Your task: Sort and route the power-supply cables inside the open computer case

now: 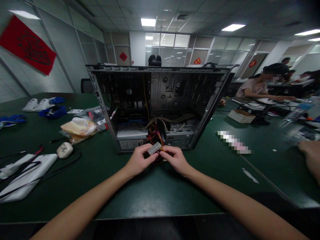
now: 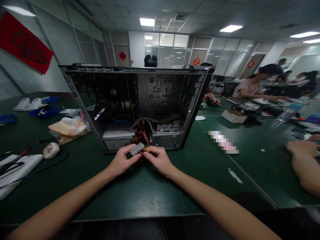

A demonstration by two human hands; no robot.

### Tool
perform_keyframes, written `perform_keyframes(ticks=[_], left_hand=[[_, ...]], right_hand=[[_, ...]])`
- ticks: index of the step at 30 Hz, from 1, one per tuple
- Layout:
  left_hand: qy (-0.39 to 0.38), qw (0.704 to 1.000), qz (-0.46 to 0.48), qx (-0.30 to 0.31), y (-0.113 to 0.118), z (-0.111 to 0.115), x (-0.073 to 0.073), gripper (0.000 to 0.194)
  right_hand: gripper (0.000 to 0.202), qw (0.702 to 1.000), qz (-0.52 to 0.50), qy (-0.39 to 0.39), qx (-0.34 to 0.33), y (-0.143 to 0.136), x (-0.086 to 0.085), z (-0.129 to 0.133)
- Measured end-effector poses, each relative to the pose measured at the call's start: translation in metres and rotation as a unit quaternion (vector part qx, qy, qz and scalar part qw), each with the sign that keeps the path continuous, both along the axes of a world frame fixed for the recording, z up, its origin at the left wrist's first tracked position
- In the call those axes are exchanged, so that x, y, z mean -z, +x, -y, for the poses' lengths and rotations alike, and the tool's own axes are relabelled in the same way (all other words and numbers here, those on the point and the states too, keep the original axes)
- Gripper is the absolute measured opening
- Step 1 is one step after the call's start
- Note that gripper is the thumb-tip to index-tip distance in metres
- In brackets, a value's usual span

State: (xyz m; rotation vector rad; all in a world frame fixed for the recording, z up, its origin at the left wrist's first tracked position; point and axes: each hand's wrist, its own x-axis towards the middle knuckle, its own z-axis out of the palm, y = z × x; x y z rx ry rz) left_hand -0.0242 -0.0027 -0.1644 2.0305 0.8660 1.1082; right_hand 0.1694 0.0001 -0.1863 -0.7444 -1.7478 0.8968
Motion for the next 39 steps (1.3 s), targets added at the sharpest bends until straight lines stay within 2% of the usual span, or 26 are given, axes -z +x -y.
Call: perform_keyframes(ticks=[4,8,21,27,32,39], left_hand=[[0.0,1.0,-0.008,-0.027,0.0019,0.0035,-0.0023,0.017],[0.017,0.999,-0.017,-0.043,0.0034,0.0055,-0.0034,0.017],[0.013,1.0,-0.016,-0.024,0.0009,0.0031,-0.0014,0.017],[-0.014,1.0,-0.011,-0.017,0.001,0.0023,0.0006,0.021],[0.002,1.0,-0.014,-0.024,0.0017,0.0043,-0.0012,0.019],[0.003,1.0,-0.015,0.004,0.0002,0.0047,-0.0023,0.018]], right_hand=[[0.022,1.0,-0.004,0.005,-0.022,-0.0009,0.0001,0.0011],[0.019,0.999,-0.028,-0.007,-0.013,-0.0013,0.0018,0.0014],[0.029,0.999,-0.016,-0.035,0.009,-0.0011,0.003,-0.0006],[0.027,1.0,-0.019,-0.02,-0.003,-0.002,0.0004,0.001],[0.022,1.0,-0.02,-0.005,-0.02,-0.0007,-0.0009,0.0033],[0.024,0.999,0.011,0.022,-0.023,0.0019,-0.0036,0.0043]])
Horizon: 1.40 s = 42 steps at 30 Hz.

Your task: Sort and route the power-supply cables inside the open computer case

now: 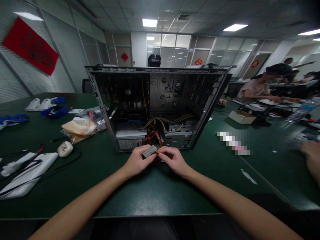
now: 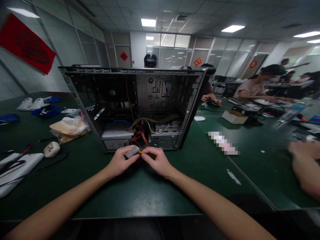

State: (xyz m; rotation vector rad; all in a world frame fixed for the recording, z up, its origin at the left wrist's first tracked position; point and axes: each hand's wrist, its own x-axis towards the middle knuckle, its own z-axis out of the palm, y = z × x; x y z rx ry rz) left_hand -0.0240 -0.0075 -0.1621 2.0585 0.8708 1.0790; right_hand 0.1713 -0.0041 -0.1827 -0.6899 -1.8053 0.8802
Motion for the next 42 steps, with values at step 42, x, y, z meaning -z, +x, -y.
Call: perform_keyframes(ticks=[42], left_hand=[[-0.022,0.999,-0.001,-0.023,0.0021,0.0023,0.0035,0.02]], right_hand=[[0.02,0.988,0.044,0.136,0.057,-0.0032,0.0023,0.0028]])
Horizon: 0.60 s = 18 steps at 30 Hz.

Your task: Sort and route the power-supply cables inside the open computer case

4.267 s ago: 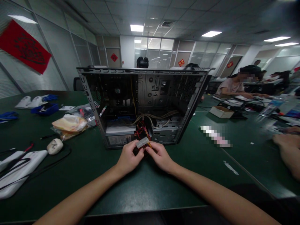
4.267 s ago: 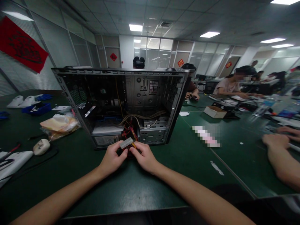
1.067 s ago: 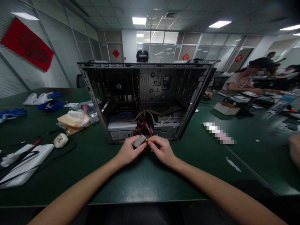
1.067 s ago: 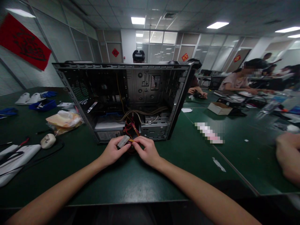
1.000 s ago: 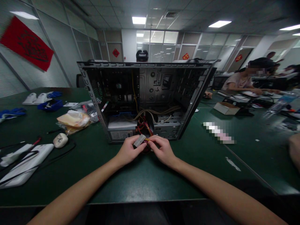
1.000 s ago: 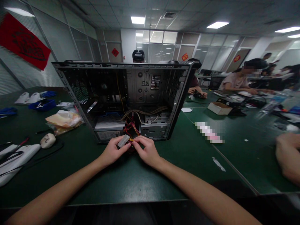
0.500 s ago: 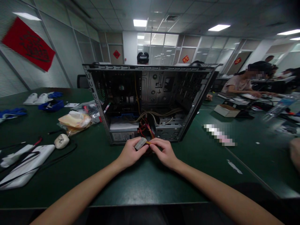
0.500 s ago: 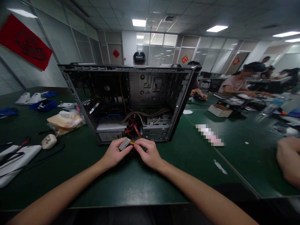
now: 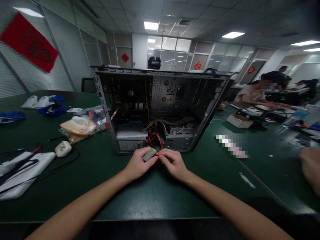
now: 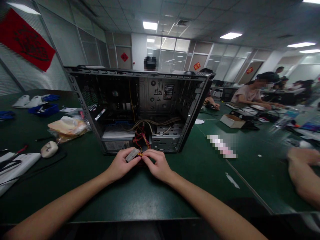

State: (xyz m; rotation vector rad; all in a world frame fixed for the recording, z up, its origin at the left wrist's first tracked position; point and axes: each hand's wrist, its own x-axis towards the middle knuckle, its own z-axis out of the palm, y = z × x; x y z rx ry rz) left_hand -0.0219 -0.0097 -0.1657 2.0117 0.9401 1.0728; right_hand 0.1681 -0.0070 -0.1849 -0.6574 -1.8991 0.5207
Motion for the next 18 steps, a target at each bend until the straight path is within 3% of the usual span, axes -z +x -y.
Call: perform_keyframes(ticks=[10,18], left_hand=[[0.016,1.0,0.002,-0.015,0.0001,0.0026,-0.0029,0.015],[0.026,1.0,0.015,0.003,-0.0002,0.0043,-0.0033,0.01]], right_hand=[[0.024,0.998,0.015,-0.02,-0.056,0.0028,-0.0035,-0.0027],[0.021,0.996,0.068,0.029,-0.056,0.0052,-0.0009,-0.0023]])
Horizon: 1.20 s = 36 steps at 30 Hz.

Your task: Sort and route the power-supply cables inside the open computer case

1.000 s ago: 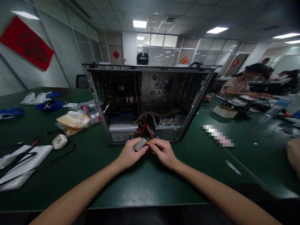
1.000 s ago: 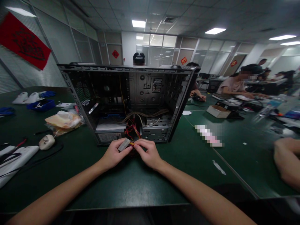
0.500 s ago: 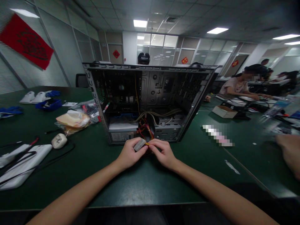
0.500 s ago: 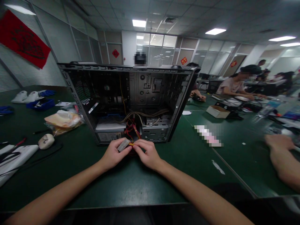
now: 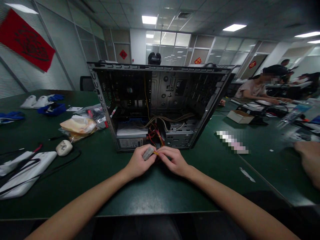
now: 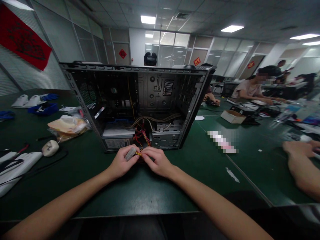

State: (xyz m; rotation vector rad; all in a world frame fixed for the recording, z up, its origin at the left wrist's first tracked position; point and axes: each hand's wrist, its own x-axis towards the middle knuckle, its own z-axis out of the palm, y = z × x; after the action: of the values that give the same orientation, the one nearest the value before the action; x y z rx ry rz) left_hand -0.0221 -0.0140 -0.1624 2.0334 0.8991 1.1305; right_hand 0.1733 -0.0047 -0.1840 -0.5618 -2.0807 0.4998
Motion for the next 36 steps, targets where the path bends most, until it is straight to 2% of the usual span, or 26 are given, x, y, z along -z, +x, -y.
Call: perform_keyframes(ticks=[7,12,17,28,36], left_hand=[[-0.008,1.0,-0.001,-0.011,0.0011,0.0002,0.0008,0.011],[-0.018,1.0,-0.008,-0.023,0.0012,0.001,-0.0002,0.012],[-0.009,1.0,-0.004,0.008,0.0015,0.0002,0.0015,0.011],[0.007,1.0,0.0,0.013,0.0018,0.0003,0.0018,0.008],[0.001,0.999,0.019,0.035,0.0025,0.0003,-0.0026,0.013]], right_hand=[[0.02,0.999,0.004,0.022,0.034,-0.0015,-0.0023,0.0008],[0.02,0.999,0.01,0.029,0.034,-0.0009,-0.0018,0.0001],[0.019,0.999,0.01,0.032,0.037,-0.001,-0.0012,0.0005],[0.018,1.0,-0.017,-0.01,0.016,-0.0007,-0.0049,0.0015],[0.013,1.0,-0.001,0.022,0.019,-0.0002,-0.0009,0.0024]])
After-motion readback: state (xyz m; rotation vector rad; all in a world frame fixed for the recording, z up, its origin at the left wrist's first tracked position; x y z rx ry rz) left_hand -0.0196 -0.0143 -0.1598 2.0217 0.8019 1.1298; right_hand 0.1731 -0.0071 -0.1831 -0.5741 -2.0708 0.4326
